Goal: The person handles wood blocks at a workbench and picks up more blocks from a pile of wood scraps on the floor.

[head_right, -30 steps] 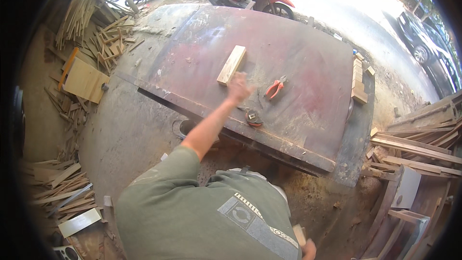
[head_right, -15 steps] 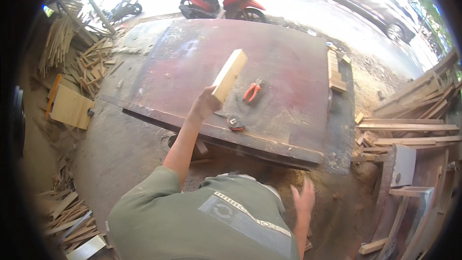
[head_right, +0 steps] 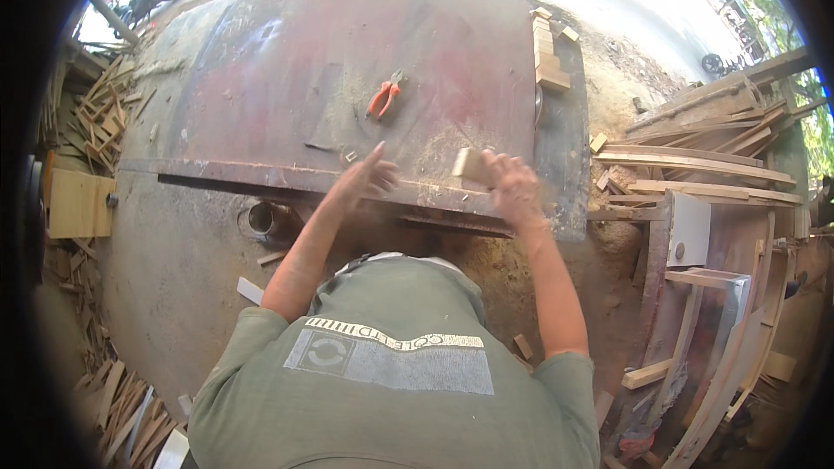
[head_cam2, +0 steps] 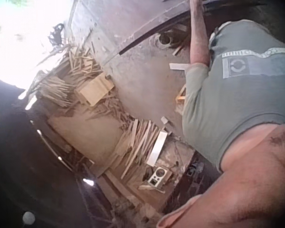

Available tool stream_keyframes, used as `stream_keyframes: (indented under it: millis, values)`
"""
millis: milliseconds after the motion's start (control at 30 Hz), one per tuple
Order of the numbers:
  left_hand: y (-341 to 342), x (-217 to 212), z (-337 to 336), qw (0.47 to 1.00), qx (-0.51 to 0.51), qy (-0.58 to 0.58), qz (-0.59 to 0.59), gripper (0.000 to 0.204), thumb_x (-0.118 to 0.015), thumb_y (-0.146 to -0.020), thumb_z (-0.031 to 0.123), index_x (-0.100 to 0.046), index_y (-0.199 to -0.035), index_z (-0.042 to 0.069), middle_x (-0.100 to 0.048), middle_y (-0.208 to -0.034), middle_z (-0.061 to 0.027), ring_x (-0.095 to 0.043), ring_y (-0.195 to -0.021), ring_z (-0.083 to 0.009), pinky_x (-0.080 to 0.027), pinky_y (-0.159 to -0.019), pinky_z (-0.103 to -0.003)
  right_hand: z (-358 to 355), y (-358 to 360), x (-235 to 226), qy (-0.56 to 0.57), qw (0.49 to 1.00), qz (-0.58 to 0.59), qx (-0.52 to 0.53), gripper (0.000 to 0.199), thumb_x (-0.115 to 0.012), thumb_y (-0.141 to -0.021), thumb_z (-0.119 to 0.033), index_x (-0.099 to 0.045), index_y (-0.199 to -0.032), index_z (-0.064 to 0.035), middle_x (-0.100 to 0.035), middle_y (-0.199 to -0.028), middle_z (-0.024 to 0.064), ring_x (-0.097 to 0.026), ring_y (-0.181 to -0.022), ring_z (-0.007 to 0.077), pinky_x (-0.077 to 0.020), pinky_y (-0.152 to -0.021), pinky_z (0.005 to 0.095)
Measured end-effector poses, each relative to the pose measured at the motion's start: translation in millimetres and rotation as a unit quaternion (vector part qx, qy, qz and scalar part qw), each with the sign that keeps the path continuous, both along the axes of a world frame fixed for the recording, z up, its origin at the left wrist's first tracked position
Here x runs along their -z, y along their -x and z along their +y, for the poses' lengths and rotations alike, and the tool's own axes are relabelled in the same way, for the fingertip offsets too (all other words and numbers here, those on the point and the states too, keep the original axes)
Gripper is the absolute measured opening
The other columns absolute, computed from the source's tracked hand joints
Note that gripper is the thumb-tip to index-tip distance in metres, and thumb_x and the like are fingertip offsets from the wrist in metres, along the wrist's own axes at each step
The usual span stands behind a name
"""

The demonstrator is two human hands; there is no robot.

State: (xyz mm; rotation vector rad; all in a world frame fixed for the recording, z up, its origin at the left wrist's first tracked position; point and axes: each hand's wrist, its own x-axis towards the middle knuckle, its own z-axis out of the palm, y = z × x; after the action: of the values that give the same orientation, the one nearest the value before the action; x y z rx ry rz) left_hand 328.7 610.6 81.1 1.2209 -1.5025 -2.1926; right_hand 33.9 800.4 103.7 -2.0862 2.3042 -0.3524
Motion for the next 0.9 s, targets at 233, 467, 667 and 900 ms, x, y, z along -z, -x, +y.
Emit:
stream_keyframes:
  millis: [233,467,667,900]
  values:
    - [-123,79,-28,0.752,0.062,0.46,-0.467,0.115,-0.068,-0.08,0.077,-0.022,-0.162,0.01,-0.018,-0.166,-0.0194,-0.01,-0.155,-0.0401,-0.016,-0.114,-0.076,17,70,61,-0.141,0.99,-0.008,0.022,0.06,-0.079,-0.081,-0.016,-0.06,-0.138,-0.0103,-0.063,-0.12,0.0107,-0.061,-0.114,0.0325,-0.0516,-0.1,0.0426]
    - [-142,123,-20,0.693,0.062,0.551,-0.46,0.132,-0.073,-0.077,0.074,-0.001,-0.167,0.01,0.004,-0.173,-0.0185,0.011,-0.158,-0.042,0.005,-0.115,-0.078,-8,37,70,-0.088,0.995,-0.028,-0.034,0.059,-0.08,-0.082,-0.018,-0.06,-0.136,-0.0074,-0.064,-0.121,0.0089,-0.061,-0.113,0.0316,-0.0518,-0.098,0.0421]
    - [-137,121,-28,0.685,0.048,0.602,-0.408,0.124,-0.076,-0.075,0.072,-0.014,-0.165,0.013,-0.01,-0.169,-0.0188,0.003,-0.159,-0.0403,0.006,-0.118,-0.075,-9,9,84,-0.075,0.997,0.003,-0.023,0.081,-0.083,-0.079,-0.033,-0.048,-0.143,0.003,-0.055,-0.133,0.0202,-0.052,-0.126,0.0384,-0.0417,-0.112,0.0479]
    - [-133,121,-40,0.69,0.061,0.6,-0.401,0.126,-0.08,-0.068,0.073,-0.024,-0.162,0.011,-0.022,-0.165,-0.0185,-0.007,-0.157,-0.0419,0.001,-0.118,-0.076,-4,-33,133,0.071,0.995,0.053,0.052,0.13,-0.072,-0.064,-0.084,-0.034,-0.153,0.0037,-0.036,-0.151,0.0293,-0.031,-0.146,0.0498,-0.0225,-0.124,0.0608]
